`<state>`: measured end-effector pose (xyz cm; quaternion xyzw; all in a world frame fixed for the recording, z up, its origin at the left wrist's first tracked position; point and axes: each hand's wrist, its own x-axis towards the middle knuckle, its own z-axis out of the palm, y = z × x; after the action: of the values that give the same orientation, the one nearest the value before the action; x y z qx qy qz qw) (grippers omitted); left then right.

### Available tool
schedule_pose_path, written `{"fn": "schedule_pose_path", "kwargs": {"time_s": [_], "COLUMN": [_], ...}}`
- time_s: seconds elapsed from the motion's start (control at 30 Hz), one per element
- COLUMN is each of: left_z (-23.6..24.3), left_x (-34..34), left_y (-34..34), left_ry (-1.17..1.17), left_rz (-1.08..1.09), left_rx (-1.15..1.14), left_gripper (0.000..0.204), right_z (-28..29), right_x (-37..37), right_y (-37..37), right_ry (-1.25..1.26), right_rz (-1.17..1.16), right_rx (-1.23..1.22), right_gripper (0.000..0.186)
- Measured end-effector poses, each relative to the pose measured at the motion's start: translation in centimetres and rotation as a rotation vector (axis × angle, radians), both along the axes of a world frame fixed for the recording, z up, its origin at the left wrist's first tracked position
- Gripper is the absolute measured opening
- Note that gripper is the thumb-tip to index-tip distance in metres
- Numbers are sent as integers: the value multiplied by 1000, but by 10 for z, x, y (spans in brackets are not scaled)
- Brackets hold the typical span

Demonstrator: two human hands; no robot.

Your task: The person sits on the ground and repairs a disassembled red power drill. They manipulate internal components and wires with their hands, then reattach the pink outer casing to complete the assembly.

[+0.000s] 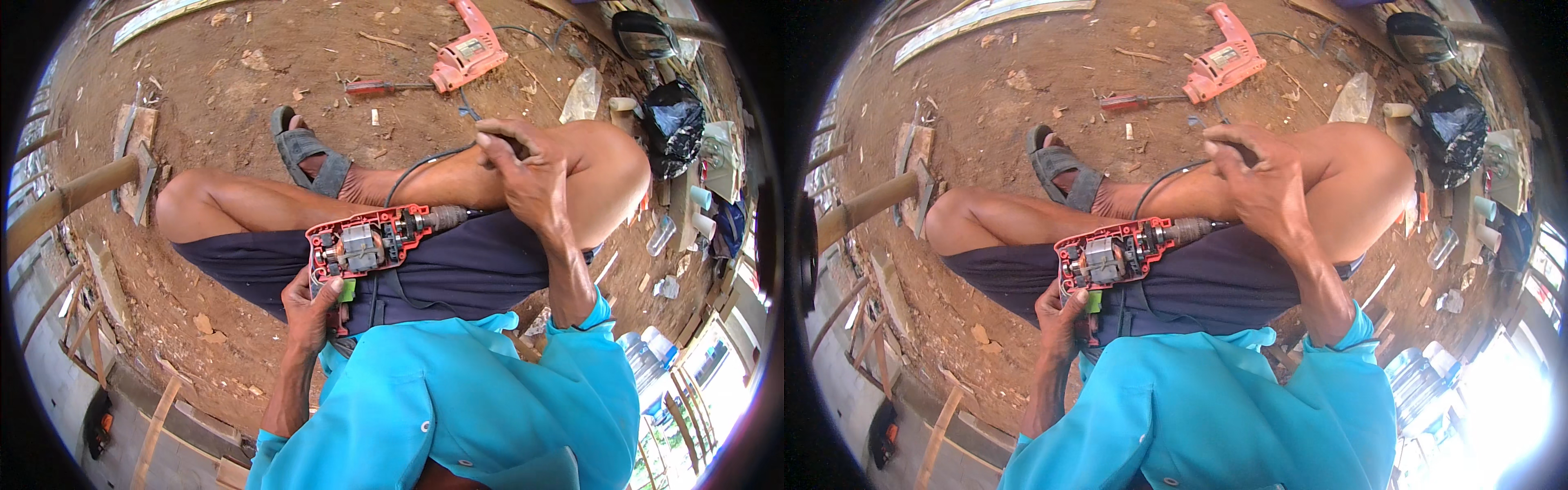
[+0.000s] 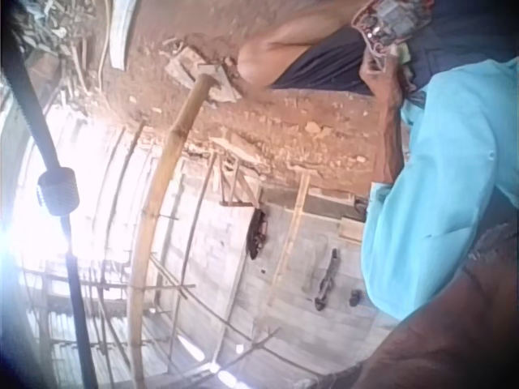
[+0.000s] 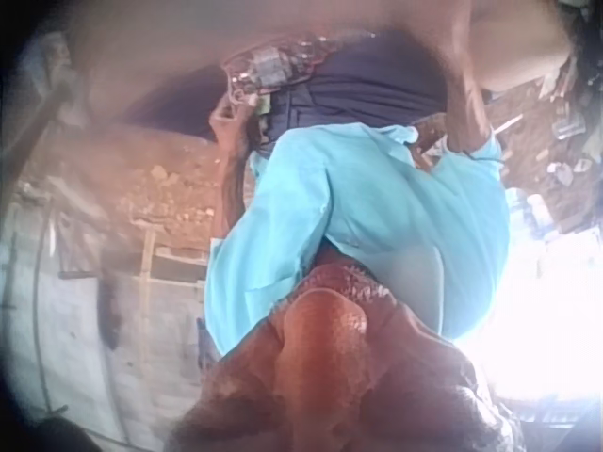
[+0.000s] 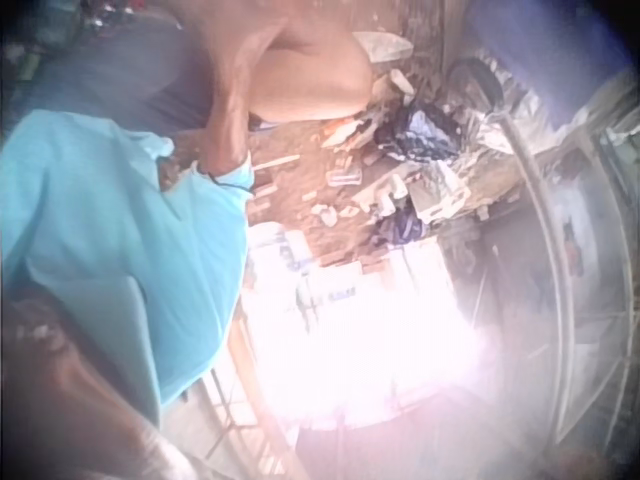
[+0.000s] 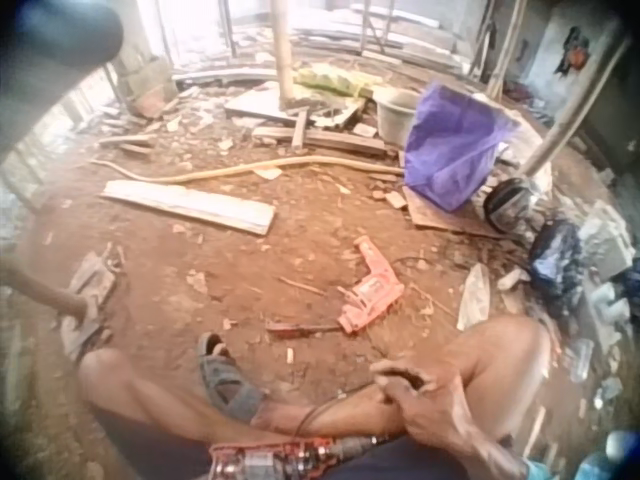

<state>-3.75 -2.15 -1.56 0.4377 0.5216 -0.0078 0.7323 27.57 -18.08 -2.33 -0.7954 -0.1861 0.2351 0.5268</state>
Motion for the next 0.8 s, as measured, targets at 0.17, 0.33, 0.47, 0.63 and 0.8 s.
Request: {"fn": "schedule_pose_path", "kwargs": {"time_s": [0.17,0.33,0.47,0.63,0.8], "left_z": [5,12,14,20,15], "left_x": [-4,-10,-23,-22,-20], "left_y": [2,2,13,23,31], "left_ry": [-38,-23,-31,-48,-109], "left_rz": [-28,-42,-19,89,131], "left_rx": [31,158,146,12,-46], "left_gripper": [39,39,36,39,45], "right_z": [0,1,-2,-5,-7], "right_x": [6,-4,-8,-15,-23], "right_y": [-7,3,2,6,18], "right_ry": [151,-108,-98,-105,-128], "right_rz": [146,359,516,734,775], "right_rx": [26,-5,-27,-66,2], "right_gripper": [21,23,35,54,52]}}
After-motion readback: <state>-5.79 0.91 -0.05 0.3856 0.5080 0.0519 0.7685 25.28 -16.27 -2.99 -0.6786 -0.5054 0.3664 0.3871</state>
